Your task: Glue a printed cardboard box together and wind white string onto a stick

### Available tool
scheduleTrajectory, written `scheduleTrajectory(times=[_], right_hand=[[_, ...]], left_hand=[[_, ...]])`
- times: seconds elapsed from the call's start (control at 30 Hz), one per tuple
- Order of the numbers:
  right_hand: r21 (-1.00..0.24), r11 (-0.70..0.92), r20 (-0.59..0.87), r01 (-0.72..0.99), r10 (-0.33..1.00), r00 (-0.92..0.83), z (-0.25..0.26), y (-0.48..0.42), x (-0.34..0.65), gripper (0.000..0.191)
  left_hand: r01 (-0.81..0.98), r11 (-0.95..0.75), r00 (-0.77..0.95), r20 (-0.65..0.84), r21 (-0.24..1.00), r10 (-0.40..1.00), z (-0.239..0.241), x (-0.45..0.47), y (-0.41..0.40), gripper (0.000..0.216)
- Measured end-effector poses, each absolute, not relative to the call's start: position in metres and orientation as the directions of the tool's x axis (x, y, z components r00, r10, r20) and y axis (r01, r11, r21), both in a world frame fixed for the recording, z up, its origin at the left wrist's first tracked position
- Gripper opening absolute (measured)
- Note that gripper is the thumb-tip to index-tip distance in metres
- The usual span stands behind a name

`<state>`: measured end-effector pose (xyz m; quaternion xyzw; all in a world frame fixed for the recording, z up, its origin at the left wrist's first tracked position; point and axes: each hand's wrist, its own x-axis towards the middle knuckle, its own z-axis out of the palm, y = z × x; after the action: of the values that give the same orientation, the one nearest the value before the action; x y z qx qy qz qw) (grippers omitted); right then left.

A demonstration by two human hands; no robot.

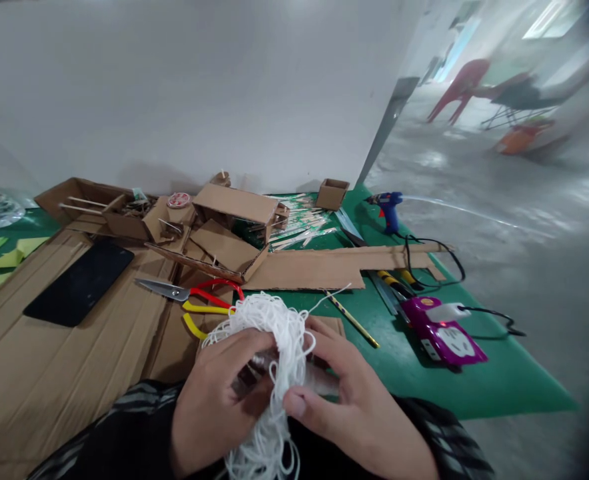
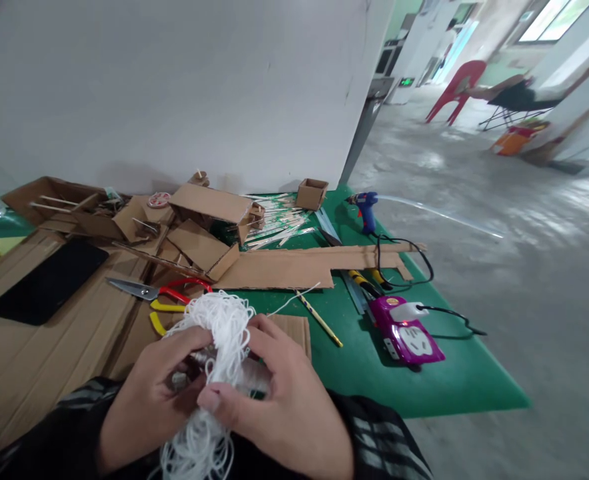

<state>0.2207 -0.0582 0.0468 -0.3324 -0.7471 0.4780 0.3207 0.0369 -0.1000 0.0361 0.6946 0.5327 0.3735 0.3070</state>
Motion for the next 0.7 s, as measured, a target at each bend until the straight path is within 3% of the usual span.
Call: scheduleTrajectory(times=[0.13, 0.37, 0.7], right_hand=[[-0.937, 0.274, 0.141, 0.218, 0.865, -0.482, 0.038, -0.055, 0.213, 0.010], [-0.962, 0.159, 0.045, 0.220, 0.892, -0.449, 0.034, -0.056, 0.212, 0.013], [-0.941, 0.142, 0.034, 0.307, 0.942, -0.333, 0.028, -0.049, 0.225, 0.015]], left_hand=[[0.585, -0.265, 0.145, 0.223, 0.766, 0.964, 0.035, 0.039, -0.102, 0.015], [0.576, -0.097, 0.173, -0.005, 0.812, 0.985, 0.033, 0.030, -0.095, 0.010], [0.430, 0.036, -0.044, -0.019, 0.902, 0.999, 0.032, -0.013, -0.102, 0.021]])
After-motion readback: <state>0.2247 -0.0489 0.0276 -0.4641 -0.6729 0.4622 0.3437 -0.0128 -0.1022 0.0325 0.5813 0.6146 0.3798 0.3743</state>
